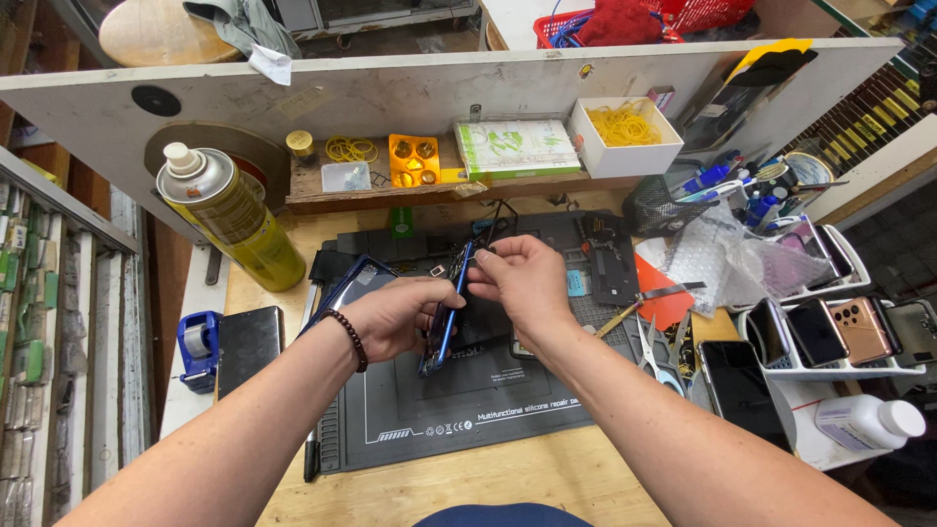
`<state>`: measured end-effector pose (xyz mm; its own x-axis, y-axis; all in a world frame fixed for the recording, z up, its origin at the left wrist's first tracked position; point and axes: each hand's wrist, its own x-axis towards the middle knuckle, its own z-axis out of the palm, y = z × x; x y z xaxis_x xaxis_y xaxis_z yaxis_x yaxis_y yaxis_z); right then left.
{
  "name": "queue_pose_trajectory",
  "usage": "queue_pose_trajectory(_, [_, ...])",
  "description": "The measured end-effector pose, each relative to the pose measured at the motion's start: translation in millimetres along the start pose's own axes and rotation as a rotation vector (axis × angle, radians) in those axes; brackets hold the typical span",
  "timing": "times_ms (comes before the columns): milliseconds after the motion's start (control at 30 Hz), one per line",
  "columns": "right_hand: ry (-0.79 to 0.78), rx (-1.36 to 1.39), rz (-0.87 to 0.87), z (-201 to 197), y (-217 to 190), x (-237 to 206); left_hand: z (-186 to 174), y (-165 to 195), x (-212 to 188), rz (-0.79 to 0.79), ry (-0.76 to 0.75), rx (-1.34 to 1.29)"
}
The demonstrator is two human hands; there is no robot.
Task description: The person disassembles a smartphone on a silicone repair mat, lifting the back cover and separating the midframe from the display. They cut a piece of material with scissors, peel adhesive from a frame, and transfer internal components between phone housings while reassembling the device.
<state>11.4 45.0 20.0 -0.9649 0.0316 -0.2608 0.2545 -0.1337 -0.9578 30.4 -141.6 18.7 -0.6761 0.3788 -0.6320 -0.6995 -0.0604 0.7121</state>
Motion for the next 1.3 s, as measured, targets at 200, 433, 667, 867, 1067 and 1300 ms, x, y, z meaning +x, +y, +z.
queue_pose_trajectory(200, [0.016, -0.032, -0.026, 0, -3, -3, 2, -1, 2, 0.018, 0.004, 0.02])
queue_pose_trajectory(433, [0.108, -0.323, -0.156, -2, -6, -14, 26, -4, 2, 0.07, 0.12, 0.091])
queue_pose_trajectory(667, [0.213, -0.518, -0.169, 1, -4, -19, 36, -2, -1, 0.083, 0.169, 0.154])
queue_pose_trajectory(867, [0.241, -0.607, -0.174, 0, 2, -14, 36, -6, 4, 0.185, 0.12, 0.13])
queue_pose_trajectory(1067, [0.139, -0.061, 0.006, -13, 14, -5, 51, -10, 5, 0.129, 0.447, 0.24])
queue_pose_trajectory(1300, [0.155, 0.017, 0.061, -16, 19, -5, 51, -5, 0, 0.23, 0.29, 0.274])
